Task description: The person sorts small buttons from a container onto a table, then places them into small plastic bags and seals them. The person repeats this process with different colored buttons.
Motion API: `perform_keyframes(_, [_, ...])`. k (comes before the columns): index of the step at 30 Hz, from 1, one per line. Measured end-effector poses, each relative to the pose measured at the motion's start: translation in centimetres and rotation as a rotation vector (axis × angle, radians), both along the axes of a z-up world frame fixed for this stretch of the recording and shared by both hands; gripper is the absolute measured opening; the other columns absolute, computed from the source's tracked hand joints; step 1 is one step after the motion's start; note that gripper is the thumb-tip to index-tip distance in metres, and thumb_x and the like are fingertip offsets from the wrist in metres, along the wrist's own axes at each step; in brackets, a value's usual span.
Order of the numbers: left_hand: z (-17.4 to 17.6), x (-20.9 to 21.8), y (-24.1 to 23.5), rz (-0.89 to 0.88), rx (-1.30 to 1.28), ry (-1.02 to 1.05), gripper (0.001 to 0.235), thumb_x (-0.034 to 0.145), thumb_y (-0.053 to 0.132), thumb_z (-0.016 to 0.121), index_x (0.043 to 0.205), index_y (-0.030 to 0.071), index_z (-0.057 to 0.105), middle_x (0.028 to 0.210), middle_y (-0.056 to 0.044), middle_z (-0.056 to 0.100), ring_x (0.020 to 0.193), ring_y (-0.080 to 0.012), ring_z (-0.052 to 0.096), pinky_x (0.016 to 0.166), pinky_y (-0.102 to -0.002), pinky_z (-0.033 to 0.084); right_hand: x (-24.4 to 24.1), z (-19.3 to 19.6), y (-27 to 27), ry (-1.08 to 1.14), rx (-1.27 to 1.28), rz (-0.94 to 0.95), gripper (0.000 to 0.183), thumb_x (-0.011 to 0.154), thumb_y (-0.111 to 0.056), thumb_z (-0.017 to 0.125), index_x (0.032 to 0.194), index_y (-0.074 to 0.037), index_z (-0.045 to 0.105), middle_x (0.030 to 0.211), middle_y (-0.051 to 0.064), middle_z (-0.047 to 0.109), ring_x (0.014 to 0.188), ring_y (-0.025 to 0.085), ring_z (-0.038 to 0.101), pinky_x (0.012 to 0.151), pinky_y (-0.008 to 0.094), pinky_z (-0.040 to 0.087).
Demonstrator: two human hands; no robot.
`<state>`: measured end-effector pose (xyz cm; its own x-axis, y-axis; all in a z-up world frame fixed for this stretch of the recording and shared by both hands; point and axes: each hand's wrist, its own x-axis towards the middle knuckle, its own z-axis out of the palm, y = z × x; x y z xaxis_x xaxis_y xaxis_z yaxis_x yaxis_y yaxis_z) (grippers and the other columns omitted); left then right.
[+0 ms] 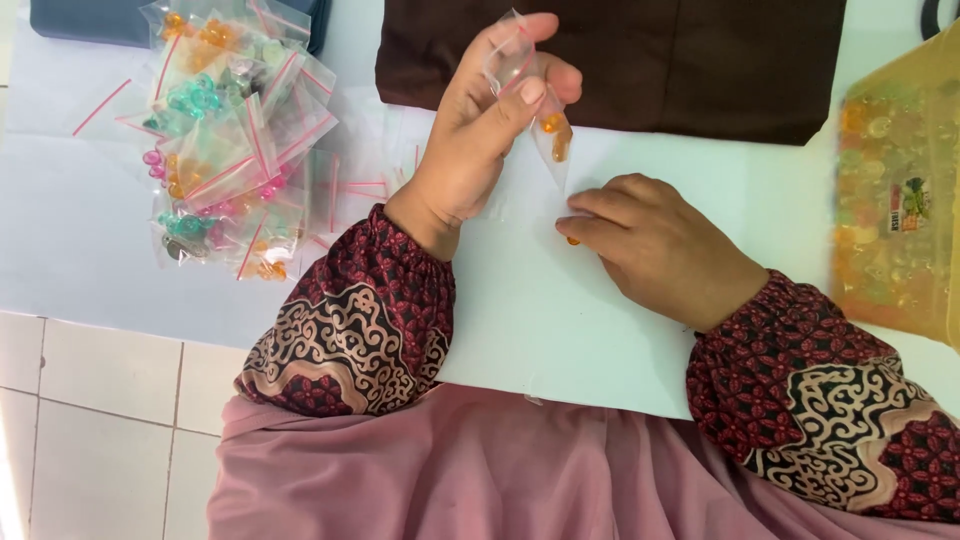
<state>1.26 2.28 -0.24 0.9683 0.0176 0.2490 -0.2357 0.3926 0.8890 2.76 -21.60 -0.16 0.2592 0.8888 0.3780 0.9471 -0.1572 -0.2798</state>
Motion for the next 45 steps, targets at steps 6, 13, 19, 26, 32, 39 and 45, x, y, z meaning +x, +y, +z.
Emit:
perform_keyframes(6, [0.3,-0.6,-0.8,0.001,0.241,-0.043,0.045,0.104,0.028,0.071,0.142,0.016,0.05,0.116,-0.009,0.059,0.118,-0.0205,0.062,0.083,-0.032,0.061,0.8,0.5,-0.6,0.062,0.011,0.004,0.024,0.092,0.01,0.067,0.112,-0.004,0.07,0.101,0.008,0.065,0.09,0.03,0.058,0.089,0.041,0.053])
perform_keyframes(13, [0.3,-1.6,-2.7,0.144,0.951,-0.366,0.05,0.096,0.019,0.081,0.137,0.016,0.054,0.119,-0.002,0.066,0.095,-0.0209,0.062,0.096,-0.036,0.052,0.7,2.9,-2.8,-0.118,0.528,-0.156,0.012,0.098,0.016,0.069,0.102,0.005,0.068,0.107,0.024,0.071,0.092,0.039,0.066,0.086,0.05,0.053])
perform_keyframes(19, [0.1,-2.4,-4.3,0.068,1.01,-0.438,0.051,0.094,0.024,0.079,0.136,0.013,0.054,0.123,-0.003,0.069,0.08,-0.0176,0.065,0.094,-0.041,0.052,0.5,2.5,-2.1,-0.129,0.495,-0.062,0.009,0.104,0.001,0.065,0.111,-0.004,0.062,0.118,0.021,0.07,0.102,0.04,0.066,0.091,0.05,0.054])
perform_keyframes(26, [0.1,-0.8,-1.2,0.07,0.35,-0.107,0.046,0.106,0.019,0.073,0.144,0.02,0.049,0.119,-0.008,0.064,0.083,-0.0124,0.07,0.088,-0.027,0.066,0.3,2.3,-2.1,-0.023,0.405,-0.204,0.01,0.106,-0.004,0.067,0.111,0.004,0.068,0.121,0.026,0.064,0.102,0.043,0.064,0.094,0.053,0.048])
perform_keyframes(32, [-0.3,0.0,0.5,0.003,-0.154,-0.046,0.045,0.109,0.032,0.065,0.148,0.013,0.052,0.122,-0.021,0.068,0.095,-0.0213,0.063,0.083,-0.037,0.057,-1.0,0.5,0.4,0.022,0.002,0.013,0.023,0.096,-0.008,0.073,0.119,-0.009,0.07,0.129,0.013,0.06,0.102,0.035,0.06,0.096,0.046,0.052])
perform_keyframes(39, [-0.3,-0.7,0.8,-0.327,-0.108,-0.108,0.054,0.113,0.041,0.06,0.157,0.015,0.043,0.136,-0.019,0.066,0.134,-0.0289,0.063,0.121,-0.045,0.05,-1.4,0.0,0.4,0.113,-0.1,0.086,0.029,0.088,0.013,0.058,0.11,-0.003,0.068,0.104,0.009,0.06,0.088,0.031,0.054,0.081,0.041,0.052])
perform_keyframes(45, [-0.7,-0.1,0.7,-0.423,-0.228,-0.134,0.053,0.108,0.037,0.064,0.154,0.015,0.05,0.134,-0.016,0.067,0.134,-0.0308,0.062,0.125,-0.053,0.043,-0.4,0.6,-0.1,0.068,-0.072,0.06,0.019,0.09,0.006,0.064,0.103,-0.006,0.068,0.091,0.008,0.059,0.077,0.03,0.055,0.071,0.042,0.052])
